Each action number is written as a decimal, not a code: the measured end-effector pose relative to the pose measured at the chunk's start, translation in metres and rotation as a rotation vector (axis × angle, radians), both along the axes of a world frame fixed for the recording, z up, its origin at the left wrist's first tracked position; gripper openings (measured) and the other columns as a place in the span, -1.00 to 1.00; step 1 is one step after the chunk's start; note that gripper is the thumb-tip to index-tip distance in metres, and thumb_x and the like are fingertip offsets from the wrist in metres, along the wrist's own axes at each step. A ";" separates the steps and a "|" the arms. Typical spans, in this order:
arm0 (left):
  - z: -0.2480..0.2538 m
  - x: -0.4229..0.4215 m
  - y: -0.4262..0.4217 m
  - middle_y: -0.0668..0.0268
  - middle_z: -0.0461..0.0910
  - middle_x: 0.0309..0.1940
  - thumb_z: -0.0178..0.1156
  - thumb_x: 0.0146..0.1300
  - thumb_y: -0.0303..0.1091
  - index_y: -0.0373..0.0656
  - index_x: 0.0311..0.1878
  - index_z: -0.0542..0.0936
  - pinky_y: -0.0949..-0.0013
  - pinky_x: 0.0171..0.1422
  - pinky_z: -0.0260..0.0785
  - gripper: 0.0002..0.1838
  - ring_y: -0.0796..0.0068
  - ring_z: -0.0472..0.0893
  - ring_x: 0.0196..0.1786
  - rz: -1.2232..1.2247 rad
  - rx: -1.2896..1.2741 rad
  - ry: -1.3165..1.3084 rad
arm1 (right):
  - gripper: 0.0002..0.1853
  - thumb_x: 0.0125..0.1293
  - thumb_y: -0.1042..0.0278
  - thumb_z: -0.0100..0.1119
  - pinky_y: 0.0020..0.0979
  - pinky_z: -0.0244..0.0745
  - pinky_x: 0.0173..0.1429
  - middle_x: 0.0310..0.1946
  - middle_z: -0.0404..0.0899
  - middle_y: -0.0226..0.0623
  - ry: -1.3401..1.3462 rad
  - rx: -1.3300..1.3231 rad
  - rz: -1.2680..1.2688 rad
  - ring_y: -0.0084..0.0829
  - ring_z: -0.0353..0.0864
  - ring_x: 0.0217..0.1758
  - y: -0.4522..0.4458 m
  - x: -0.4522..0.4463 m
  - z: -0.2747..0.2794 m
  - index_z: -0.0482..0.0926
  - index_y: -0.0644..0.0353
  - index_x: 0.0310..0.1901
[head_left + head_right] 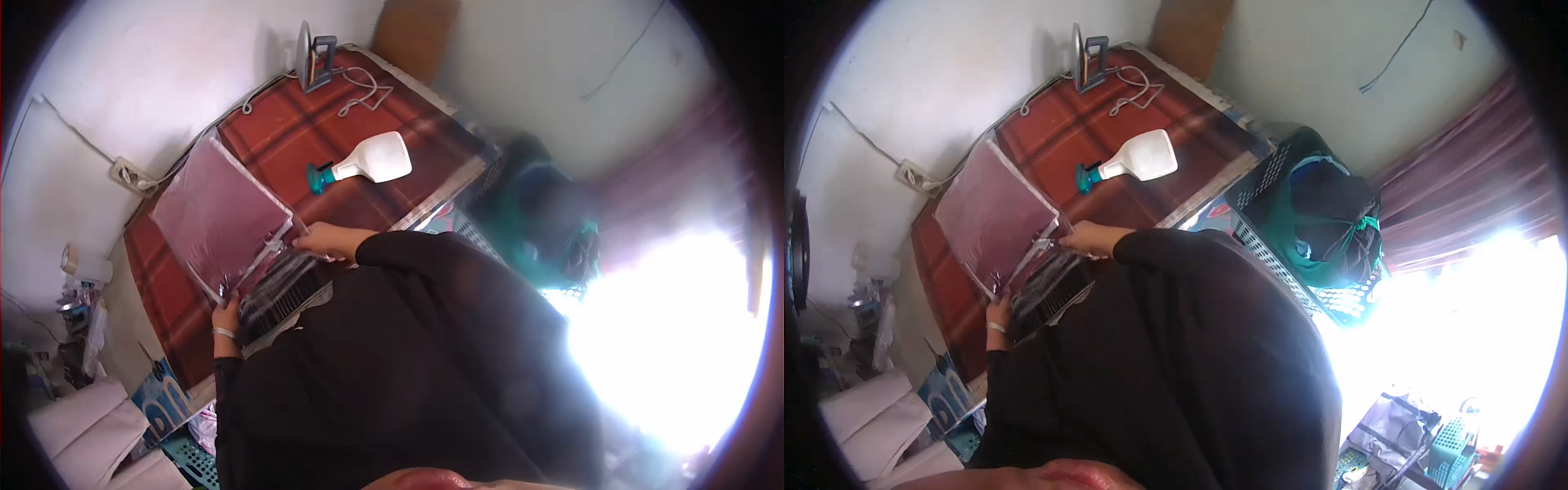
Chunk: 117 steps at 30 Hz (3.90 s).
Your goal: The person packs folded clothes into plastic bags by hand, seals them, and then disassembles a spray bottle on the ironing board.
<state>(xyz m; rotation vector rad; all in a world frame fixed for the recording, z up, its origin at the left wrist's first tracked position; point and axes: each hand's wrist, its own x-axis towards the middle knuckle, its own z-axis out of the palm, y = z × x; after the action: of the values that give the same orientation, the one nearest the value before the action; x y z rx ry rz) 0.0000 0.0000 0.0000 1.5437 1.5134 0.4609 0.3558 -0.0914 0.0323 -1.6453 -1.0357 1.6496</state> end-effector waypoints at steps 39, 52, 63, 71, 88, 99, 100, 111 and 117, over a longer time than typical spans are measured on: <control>0.027 -0.073 -0.080 0.29 0.66 -0.42 0.19 0.30 -0.30 -0.26 0.11 0.42 0.45 -0.19 0.48 -0.62 0.54 0.66 -0.32 -0.281 0.020 -0.112 | -0.81 0.13 0.31 0.23 -0.22 0.54 -0.17 -0.40 0.63 -0.16 -0.795 0.210 -0.432 -0.24 0.69 -0.31 -0.125 -0.031 0.033 0.48 0.19 -0.29; 0.076 -0.077 -0.071 0.16 0.56 -0.35 0.31 0.09 -0.36 -0.17 -0.17 0.59 0.14 -0.13 0.42 -0.77 0.11 0.55 -0.24 -0.569 0.918 0.006 | -0.63 0.23 0.55 0.02 -0.48 0.54 -0.15 -0.22 0.67 -0.20 -0.421 0.408 -0.395 -0.47 0.69 -0.28 -0.101 -0.035 0.099 0.56 0.21 0.09; 0.391 -0.055 0.004 0.23 0.60 -0.28 0.11 0.34 -0.39 -0.27 -0.17 0.60 0.38 -0.01 0.44 -0.84 0.35 0.59 -0.17 0.002 1.547 -0.297 | -0.75 0.29 0.44 0.16 -0.48 0.54 -0.14 -0.22 0.67 -0.10 -0.286 1.232 -0.408 -0.36 0.68 -0.15 -0.043 -0.040 0.395 0.49 0.35 -0.03; 0.429 -0.033 -0.003 0.28 0.63 -0.19 -0.04 0.48 -0.20 -0.22 0.02 0.52 0.43 -0.05 0.48 -0.70 0.46 0.64 -0.15 0.105 0.910 -0.754 | -0.82 0.30 0.33 0.24 -0.59 0.44 -0.37 -0.50 0.63 -0.29 -0.359 1.252 -0.314 -0.53 0.59 -0.52 0.008 -0.013 0.438 0.60 0.30 -0.29; 0.416 -0.030 0.011 0.15 0.64 -0.14 -0.04 0.49 -0.24 -0.28 0.03 0.51 0.35 0.03 0.51 -0.70 0.35 0.66 -0.12 0.169 1.009 -0.665 | -0.79 0.31 0.29 0.26 -0.61 0.33 -0.43 -0.61 0.51 -0.45 -0.653 1.266 -0.281 -0.67 0.42 -0.54 0.033 0.003 0.437 0.61 0.30 -0.31; 0.396 -0.067 -0.013 0.21 0.65 -0.18 0.00 0.45 -0.27 -0.27 0.02 0.55 0.37 0.01 0.52 -0.71 0.39 0.65 -0.11 0.179 0.799 -0.745 | -0.83 0.41 0.31 0.09 -0.58 0.39 -0.19 -0.42 0.46 -0.50 -0.315 1.210 -0.206 -0.65 0.43 -0.34 0.022 -0.012 0.409 0.51 0.22 -0.28; 0.399 -0.070 -0.019 0.21 0.65 -0.20 0.01 0.44 -0.27 -0.27 0.02 0.56 0.37 0.01 0.53 -0.71 0.40 0.66 -0.12 0.118 0.780 -0.766 | -0.87 0.38 0.34 0.11 -0.58 0.37 -0.19 -0.41 0.46 -0.50 -0.295 1.235 -0.215 -0.65 0.43 -0.33 0.016 -0.013 0.407 0.51 0.21 -0.26; 0.409 -0.068 -0.088 0.05 0.67 -0.16 -0.03 0.45 -0.34 -0.26 0.09 0.54 0.36 -0.04 0.59 -0.71 0.26 0.72 -0.16 -0.252 0.775 -0.770 | -0.18 0.17 -0.11 0.26 -0.01 0.32 0.26 0.23 0.23 0.14 0.166 1.367 0.180 0.04 0.25 0.31 -0.017 -0.005 0.323 0.19 0.12 0.36; 0.397 -0.109 -0.064 0.12 0.66 -0.12 0.00 0.40 -0.01 -0.09 0.10 0.57 0.40 -0.13 0.58 -0.58 0.30 0.70 -0.15 -0.135 0.739 -0.761 | -0.35 0.23 -0.04 0.20 -0.06 0.40 0.14 0.08 0.35 0.14 0.025 1.325 -0.072 -0.01 0.38 0.15 -0.047 0.005 0.303 0.30 0.22 0.21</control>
<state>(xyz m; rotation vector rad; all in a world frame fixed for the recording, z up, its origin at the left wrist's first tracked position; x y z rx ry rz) -0.1090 -0.0643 0.3969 1.6872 0.6522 1.4497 0.3609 -0.1389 0.3349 -0.7149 -1.5151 0.5623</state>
